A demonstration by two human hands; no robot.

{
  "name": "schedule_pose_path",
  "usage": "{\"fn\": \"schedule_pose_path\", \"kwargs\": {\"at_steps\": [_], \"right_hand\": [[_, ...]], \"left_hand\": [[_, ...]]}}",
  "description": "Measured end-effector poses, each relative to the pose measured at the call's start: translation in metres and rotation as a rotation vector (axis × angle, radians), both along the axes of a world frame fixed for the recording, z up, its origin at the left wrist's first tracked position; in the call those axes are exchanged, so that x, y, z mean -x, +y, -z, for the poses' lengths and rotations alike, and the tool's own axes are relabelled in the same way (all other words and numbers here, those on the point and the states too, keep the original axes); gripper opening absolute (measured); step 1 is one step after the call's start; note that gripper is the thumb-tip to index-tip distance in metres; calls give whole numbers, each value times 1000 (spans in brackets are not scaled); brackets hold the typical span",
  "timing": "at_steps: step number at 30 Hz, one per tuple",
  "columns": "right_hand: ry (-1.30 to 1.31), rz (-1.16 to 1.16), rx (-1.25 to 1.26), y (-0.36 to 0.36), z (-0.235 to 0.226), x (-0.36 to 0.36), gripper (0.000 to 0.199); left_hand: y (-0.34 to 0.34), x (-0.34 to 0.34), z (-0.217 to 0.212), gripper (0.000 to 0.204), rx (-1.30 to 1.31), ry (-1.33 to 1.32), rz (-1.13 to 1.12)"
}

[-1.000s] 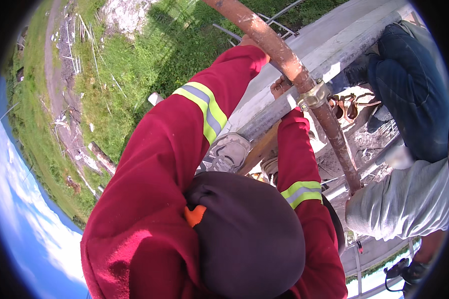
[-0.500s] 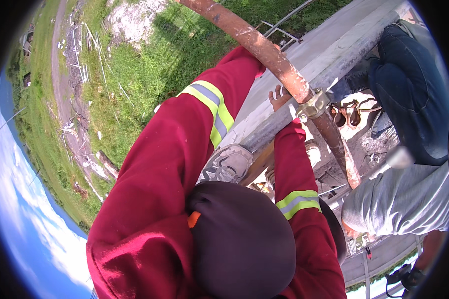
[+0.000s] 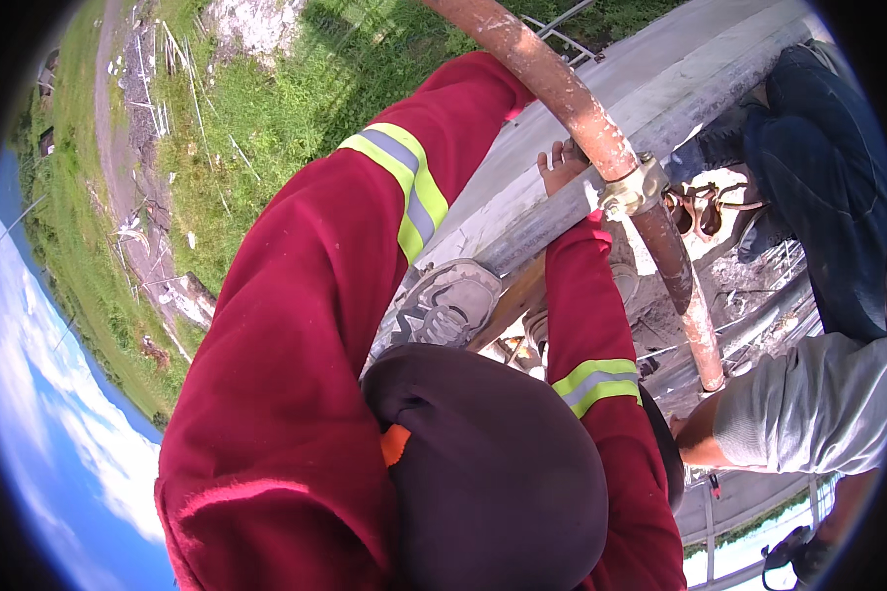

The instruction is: The person assembles scaffolding by attaching metal clamps to intersecting poles and tightening them with a wrench. The person repeatedly positions clamps, aligns poles, and secures joints while working on an elevated platform.

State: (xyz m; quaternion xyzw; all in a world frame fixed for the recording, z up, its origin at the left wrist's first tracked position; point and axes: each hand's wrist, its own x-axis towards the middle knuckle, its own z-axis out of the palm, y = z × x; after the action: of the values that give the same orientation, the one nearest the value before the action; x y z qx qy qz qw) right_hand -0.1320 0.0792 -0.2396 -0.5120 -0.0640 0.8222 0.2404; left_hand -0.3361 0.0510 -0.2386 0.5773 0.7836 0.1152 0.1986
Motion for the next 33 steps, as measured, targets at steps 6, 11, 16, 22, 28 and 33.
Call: {"fn": "schedule_pose_path", "kwargs": {"at_steps": [6,11,16,22,28,33], "right_hand": [[-28,-77,-168,1,33,-9,41],[55,-53,-167,2,45,-19,51],[-3,-79,-59,3,11,-5,52],[-96,-5,-28,4,-1,1,47],[-52,-11,-60,2,40,-23,46],[-26,19,35,6,42,-13,47]], "left_hand": [[-11,-53,-43,52,258,-86,-392],[-54,-113,-110,64,616,-731,-745],[-3,-5,-22,43,10,-27,-25],[2,-23,-13,37,206,-82,-224],[-64,-119,-69,52,524,-627,-356],[13,-16,-47,48,-79,33,-214]]}}
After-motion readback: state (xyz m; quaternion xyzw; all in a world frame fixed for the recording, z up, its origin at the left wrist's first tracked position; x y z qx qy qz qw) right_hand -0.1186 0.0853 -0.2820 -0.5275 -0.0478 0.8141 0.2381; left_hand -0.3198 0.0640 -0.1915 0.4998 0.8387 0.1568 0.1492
